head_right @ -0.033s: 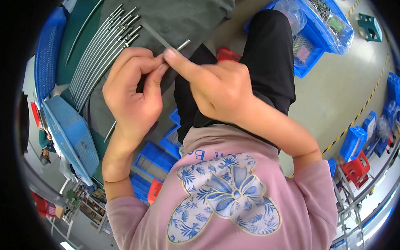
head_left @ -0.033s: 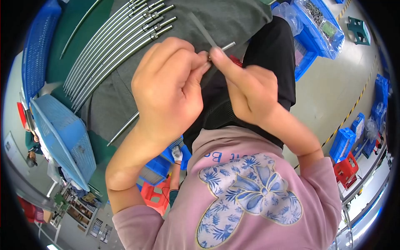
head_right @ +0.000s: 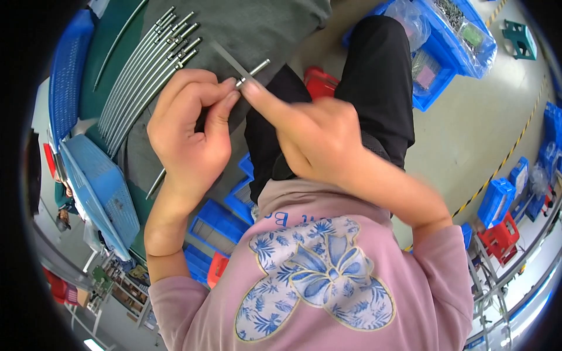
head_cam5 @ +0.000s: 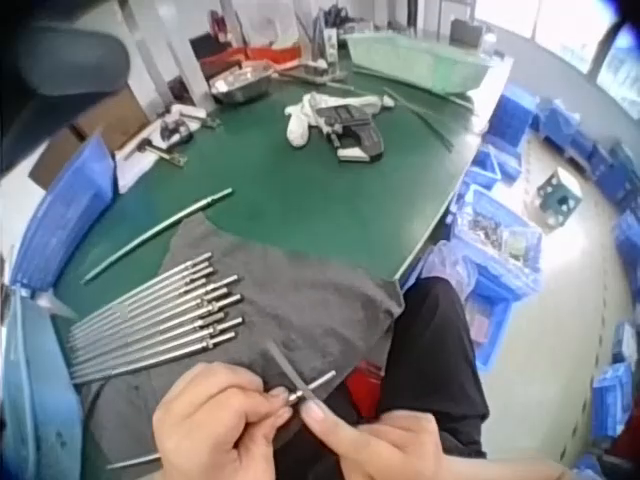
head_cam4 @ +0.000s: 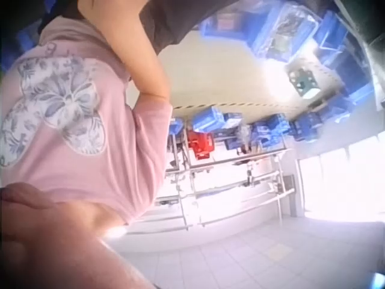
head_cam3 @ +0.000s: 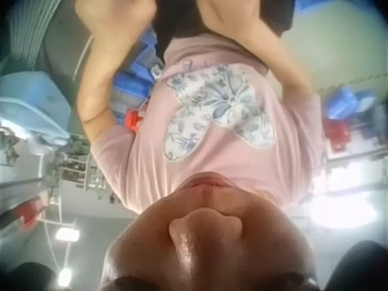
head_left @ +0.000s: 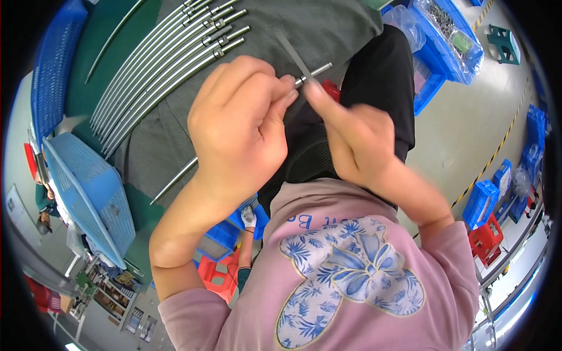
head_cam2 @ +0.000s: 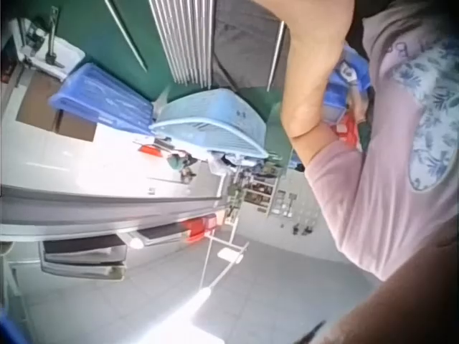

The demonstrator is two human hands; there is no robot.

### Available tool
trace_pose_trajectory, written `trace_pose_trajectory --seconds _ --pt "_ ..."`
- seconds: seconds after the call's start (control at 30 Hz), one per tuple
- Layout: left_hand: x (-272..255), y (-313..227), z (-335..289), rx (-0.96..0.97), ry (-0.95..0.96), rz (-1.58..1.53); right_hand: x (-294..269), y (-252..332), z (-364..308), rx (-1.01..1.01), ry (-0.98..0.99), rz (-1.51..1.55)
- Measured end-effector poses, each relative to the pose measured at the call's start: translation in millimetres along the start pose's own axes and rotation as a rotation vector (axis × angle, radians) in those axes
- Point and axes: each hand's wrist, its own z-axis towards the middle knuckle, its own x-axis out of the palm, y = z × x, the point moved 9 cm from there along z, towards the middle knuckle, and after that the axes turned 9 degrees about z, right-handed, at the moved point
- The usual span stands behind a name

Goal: Using a small metal file to smooth or finish the ends of multiple metal rods at a factory workbench.

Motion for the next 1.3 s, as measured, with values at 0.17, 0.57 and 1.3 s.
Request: trace_pose_trajectory --seconds 0.17,0.57,1.3 --pt "3.8 -2.0 -1.5 0.001 0.000 0.005 -3.4 -2.4 1.9 0.252 0.171 0.037" --pt "1.9 1.0 -0.1 -0.007 -0.009 0.008 -8.7 1.9 -10.3 0.228 0.168 -0.008" --pt "3.0 -0.8 1.9 0.020 -0.005 0.007 3.2 -9.5 -4.1 0.041 -0.079 0.021"
